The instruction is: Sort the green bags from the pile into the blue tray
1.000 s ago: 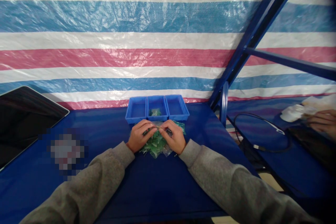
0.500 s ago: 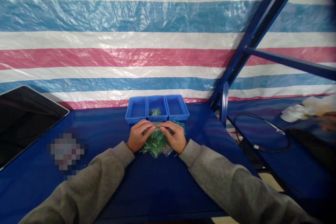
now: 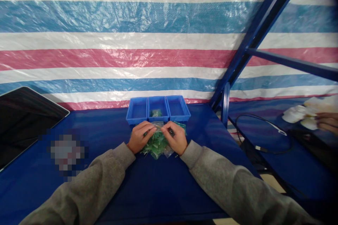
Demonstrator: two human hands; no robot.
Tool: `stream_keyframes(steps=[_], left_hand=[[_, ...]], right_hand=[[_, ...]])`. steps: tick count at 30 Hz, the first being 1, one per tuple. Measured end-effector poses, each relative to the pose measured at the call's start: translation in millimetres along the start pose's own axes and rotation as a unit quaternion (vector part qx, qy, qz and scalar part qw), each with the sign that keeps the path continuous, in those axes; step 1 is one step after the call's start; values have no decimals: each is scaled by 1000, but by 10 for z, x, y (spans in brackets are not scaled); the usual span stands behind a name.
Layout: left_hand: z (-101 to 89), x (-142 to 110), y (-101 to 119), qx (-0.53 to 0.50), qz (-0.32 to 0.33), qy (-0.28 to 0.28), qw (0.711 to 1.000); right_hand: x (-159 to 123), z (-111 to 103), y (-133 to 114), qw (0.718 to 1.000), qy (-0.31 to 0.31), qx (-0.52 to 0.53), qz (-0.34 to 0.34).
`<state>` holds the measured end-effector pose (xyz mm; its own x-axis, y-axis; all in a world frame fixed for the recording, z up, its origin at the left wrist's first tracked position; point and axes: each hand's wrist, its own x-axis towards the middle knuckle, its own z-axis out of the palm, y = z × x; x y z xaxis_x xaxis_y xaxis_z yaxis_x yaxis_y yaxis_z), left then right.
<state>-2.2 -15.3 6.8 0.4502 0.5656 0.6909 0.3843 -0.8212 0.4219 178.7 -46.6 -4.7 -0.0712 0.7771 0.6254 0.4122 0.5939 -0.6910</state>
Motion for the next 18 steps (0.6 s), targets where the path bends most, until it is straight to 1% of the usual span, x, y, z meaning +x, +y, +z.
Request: stream_keyframes(steps=[5,18], left_hand=[[13,-18,-21,9,12,0,1000],[18,-21,-18,11,15,16,1000]], right_hand=[[-8,9,-6,1000,-2,1,-23],[-4,-3,2,999,-5,29,-14]])
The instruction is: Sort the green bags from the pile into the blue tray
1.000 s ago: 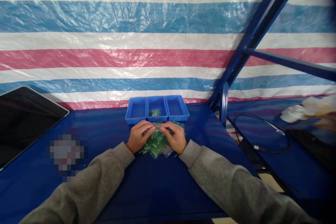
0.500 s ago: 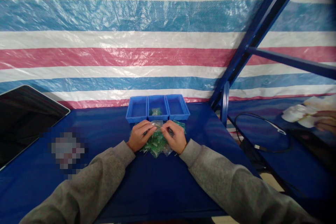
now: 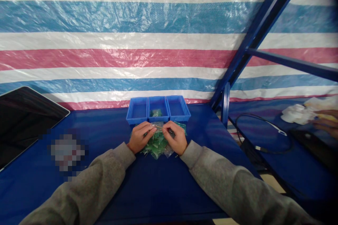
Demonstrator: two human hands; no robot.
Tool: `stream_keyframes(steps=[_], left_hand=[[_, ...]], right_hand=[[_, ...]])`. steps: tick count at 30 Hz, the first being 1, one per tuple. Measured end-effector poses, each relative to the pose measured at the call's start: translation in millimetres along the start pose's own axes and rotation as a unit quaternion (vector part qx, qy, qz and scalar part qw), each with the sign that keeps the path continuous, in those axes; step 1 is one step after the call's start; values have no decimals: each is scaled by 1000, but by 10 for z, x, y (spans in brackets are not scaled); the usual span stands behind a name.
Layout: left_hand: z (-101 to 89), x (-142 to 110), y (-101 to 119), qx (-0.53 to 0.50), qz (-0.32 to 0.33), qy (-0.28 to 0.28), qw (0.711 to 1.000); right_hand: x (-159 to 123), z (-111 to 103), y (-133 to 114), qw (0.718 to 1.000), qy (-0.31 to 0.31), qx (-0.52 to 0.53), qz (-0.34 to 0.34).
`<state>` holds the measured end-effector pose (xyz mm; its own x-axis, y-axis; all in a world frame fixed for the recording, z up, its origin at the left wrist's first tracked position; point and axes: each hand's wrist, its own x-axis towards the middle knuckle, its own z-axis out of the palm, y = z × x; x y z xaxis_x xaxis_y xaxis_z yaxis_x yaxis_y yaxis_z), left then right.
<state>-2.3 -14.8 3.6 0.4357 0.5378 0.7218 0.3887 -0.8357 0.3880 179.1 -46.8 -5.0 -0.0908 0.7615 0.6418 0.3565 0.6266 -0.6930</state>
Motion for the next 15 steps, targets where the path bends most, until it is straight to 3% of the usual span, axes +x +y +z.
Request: stream_keyframes(steps=[15], left_hand=[[-20,4,27,-4,6,-30,1000]], right_hand=[[-2,29,11,1000,-5,-15,-10]])
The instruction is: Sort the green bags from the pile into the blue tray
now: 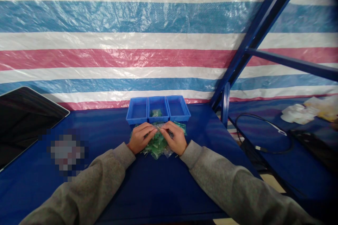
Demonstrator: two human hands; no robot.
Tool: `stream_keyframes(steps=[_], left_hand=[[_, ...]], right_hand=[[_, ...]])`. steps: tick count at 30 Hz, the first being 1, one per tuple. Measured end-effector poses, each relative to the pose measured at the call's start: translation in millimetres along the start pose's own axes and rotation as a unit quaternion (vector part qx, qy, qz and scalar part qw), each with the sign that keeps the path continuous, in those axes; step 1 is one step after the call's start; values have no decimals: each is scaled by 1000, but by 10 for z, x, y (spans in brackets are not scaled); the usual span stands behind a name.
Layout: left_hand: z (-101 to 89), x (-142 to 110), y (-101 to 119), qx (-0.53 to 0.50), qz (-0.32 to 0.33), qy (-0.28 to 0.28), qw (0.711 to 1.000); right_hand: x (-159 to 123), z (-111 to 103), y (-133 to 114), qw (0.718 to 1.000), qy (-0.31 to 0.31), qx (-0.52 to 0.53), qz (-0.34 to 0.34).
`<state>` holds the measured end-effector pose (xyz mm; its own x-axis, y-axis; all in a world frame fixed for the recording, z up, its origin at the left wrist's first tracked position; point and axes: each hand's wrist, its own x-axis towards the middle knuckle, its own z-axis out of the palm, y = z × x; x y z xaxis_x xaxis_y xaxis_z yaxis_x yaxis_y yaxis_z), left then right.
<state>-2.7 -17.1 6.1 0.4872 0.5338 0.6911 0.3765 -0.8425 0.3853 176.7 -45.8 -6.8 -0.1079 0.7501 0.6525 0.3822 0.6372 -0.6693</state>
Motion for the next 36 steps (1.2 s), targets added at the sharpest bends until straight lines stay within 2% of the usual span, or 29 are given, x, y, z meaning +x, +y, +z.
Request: stream_keyframes(steps=[24,36], left_hand=[[-4,-6,-4,9,-1,13,1000],[-3,-1,6,9,15,13,1000]], right_hand=[[9,-25,10,1000,-20,20,-6],[17,5,6,1000,-8,16,-7]])
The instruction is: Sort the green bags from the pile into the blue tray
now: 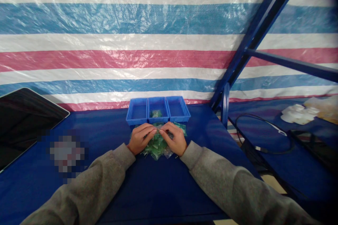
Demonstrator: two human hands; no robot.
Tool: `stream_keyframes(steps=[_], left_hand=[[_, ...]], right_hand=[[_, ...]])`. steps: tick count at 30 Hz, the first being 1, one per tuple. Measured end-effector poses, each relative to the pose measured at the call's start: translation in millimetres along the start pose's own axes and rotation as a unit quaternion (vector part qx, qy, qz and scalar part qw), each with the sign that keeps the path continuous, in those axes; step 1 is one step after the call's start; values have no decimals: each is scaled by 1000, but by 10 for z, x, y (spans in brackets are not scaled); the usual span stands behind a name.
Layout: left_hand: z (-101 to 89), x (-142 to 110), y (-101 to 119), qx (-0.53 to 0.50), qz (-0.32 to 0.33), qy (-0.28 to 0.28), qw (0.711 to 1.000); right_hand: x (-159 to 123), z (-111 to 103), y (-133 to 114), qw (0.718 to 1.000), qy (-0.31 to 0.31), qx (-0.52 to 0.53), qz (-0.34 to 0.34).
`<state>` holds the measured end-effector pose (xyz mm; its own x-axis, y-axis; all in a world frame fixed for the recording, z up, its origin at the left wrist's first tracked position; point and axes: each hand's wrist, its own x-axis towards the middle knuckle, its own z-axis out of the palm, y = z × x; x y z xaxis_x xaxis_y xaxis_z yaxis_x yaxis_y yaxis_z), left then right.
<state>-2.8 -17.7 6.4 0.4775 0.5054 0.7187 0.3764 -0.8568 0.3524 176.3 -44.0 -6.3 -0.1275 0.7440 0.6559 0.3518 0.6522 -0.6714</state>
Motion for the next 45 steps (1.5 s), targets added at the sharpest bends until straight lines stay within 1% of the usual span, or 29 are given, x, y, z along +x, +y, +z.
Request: stream_keyframes(steps=[7,18,23,32,35,38,41,43,45], left_hand=[[-4,4,12,-6,-2,19,1000],[-8,4,5,-12,-1,21,1000],[-1,-3,3,-10,1,45,999],[11,-18,-10,-4,4,34,999],[2,-19,-8,9,-11,40,999],[-9,-20,-12,35,-53,54,997],[-5,-21,-27,45,-82,54,994],[6,-24,-36,42,-88,56,994],[15,-30,-40,39,-87,73,993]], right_hand=[[0,-17,-5,1000,-6,19,-2],[2,-8,-14,1000,-1,21,-1],[5,1,-8,1000,-11,18,-4],[-2,1,-6,1000,-16,1,-3],[1,-5,-6,1000,-17,3,-1],[-5,-4,3,1000,-10,-3,11],[-32,15,30,999,13,8,33],[-53,29,52,998,38,24,45],[-63,32,65,997,58,23,50]])
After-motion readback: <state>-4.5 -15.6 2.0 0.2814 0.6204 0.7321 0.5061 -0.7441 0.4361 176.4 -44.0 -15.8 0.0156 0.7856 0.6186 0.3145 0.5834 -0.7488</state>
